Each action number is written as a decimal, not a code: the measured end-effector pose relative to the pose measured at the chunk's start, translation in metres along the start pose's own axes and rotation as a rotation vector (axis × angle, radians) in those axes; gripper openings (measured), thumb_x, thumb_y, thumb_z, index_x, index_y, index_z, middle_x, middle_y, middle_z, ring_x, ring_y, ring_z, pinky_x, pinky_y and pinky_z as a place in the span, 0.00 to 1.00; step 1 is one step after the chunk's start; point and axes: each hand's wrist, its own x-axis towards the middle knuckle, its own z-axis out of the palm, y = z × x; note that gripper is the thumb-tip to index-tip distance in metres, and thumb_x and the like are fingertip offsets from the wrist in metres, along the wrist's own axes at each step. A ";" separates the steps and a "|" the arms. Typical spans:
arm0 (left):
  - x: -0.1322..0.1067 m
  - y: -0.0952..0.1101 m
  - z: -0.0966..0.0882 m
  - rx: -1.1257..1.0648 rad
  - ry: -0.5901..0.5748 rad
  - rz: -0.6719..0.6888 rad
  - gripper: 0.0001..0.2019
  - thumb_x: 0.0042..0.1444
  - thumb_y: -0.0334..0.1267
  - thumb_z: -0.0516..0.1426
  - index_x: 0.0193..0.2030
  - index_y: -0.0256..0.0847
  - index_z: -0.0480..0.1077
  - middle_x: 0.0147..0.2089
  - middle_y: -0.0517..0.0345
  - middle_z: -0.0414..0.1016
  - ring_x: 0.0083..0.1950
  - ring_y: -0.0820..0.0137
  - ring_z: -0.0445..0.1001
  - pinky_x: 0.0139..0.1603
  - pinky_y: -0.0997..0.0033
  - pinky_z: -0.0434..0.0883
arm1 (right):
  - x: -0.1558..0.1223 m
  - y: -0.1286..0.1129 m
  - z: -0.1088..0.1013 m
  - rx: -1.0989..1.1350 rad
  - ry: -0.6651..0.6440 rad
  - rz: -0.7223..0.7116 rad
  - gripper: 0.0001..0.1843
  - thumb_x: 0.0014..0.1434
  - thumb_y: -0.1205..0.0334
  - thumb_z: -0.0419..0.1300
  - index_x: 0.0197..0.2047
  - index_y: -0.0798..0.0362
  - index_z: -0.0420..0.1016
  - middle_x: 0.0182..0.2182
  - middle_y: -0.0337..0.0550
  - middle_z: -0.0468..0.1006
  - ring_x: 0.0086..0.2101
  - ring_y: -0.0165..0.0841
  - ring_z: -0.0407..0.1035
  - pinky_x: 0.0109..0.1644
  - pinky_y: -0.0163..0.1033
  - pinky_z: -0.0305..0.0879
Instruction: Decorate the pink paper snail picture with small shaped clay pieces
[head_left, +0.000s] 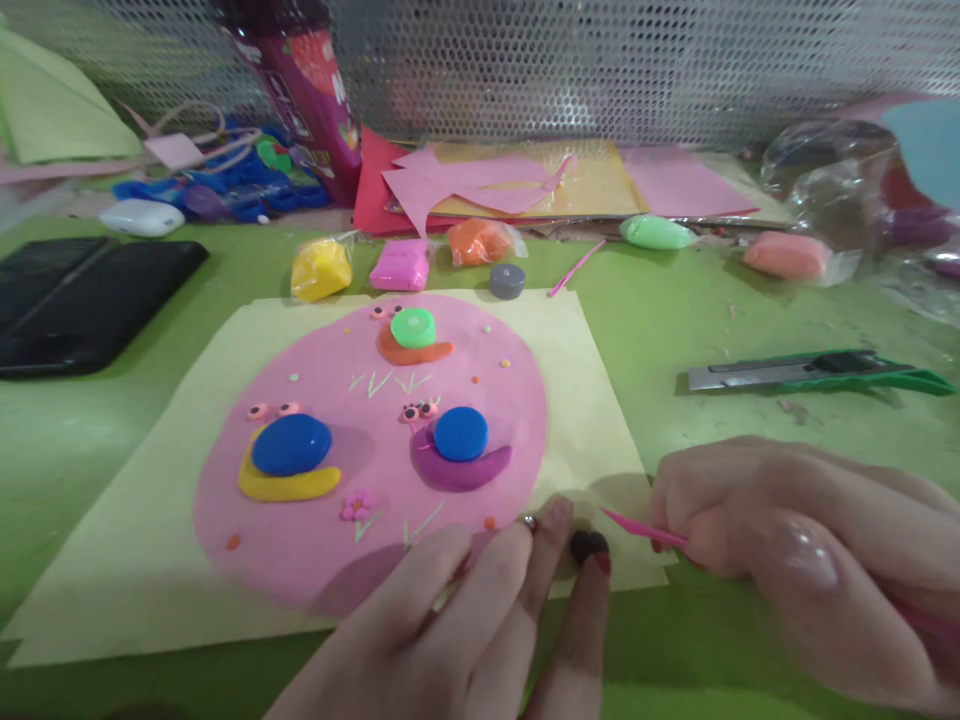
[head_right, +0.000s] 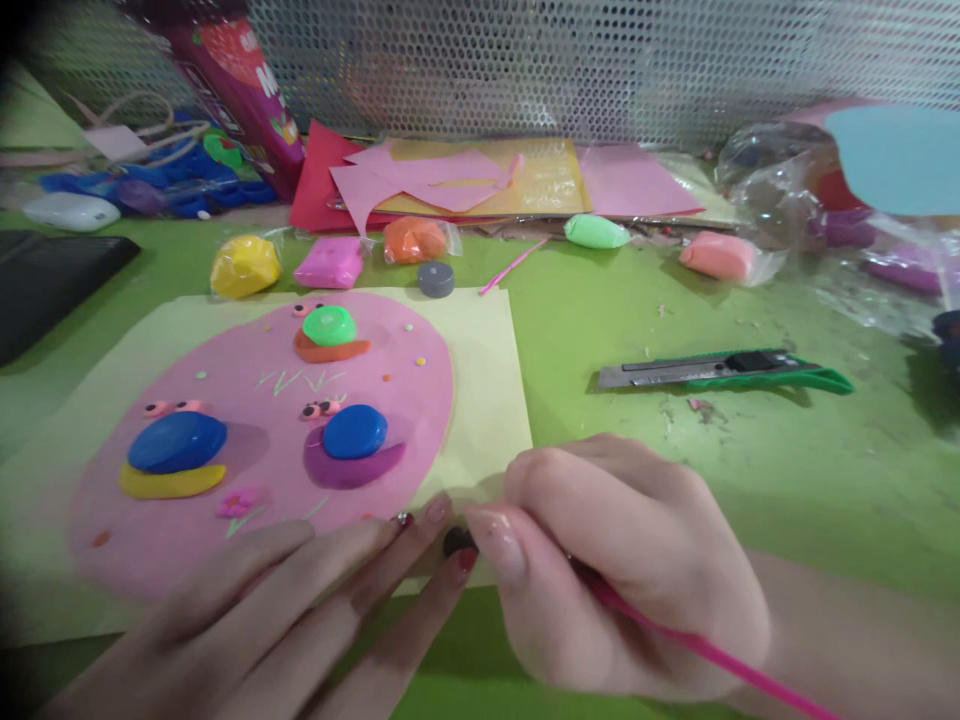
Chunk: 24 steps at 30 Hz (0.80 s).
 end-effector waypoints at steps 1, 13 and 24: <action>0.000 0.000 0.000 0.005 0.000 0.000 0.15 0.62 0.23 0.50 0.53 0.34 0.69 0.48 0.56 0.78 0.48 0.61 0.68 0.46 0.60 0.60 | -0.001 0.000 0.000 -0.013 0.010 -0.010 0.19 0.73 0.59 0.41 0.31 0.45 0.62 0.17 0.34 0.66 0.15 0.26 0.63 0.16 0.33 0.61; -0.003 -0.006 0.010 0.061 0.134 0.084 0.13 0.56 0.22 0.53 0.47 0.34 0.70 0.41 0.54 0.79 0.45 0.61 0.71 0.44 0.61 0.62 | 0.003 -0.003 0.008 0.213 -0.073 0.102 0.21 0.73 0.53 0.42 0.27 0.46 0.59 0.14 0.31 0.64 0.12 0.24 0.55 0.11 0.32 0.49; 0.000 -0.001 0.010 0.051 0.173 0.024 0.10 0.59 0.23 0.52 0.45 0.32 0.68 0.39 0.53 0.80 0.44 0.61 0.71 0.44 0.62 0.63 | 0.000 -0.003 0.010 0.229 -0.108 0.049 0.21 0.74 0.57 0.42 0.27 0.47 0.58 0.15 0.31 0.63 0.14 0.23 0.54 0.14 0.34 0.46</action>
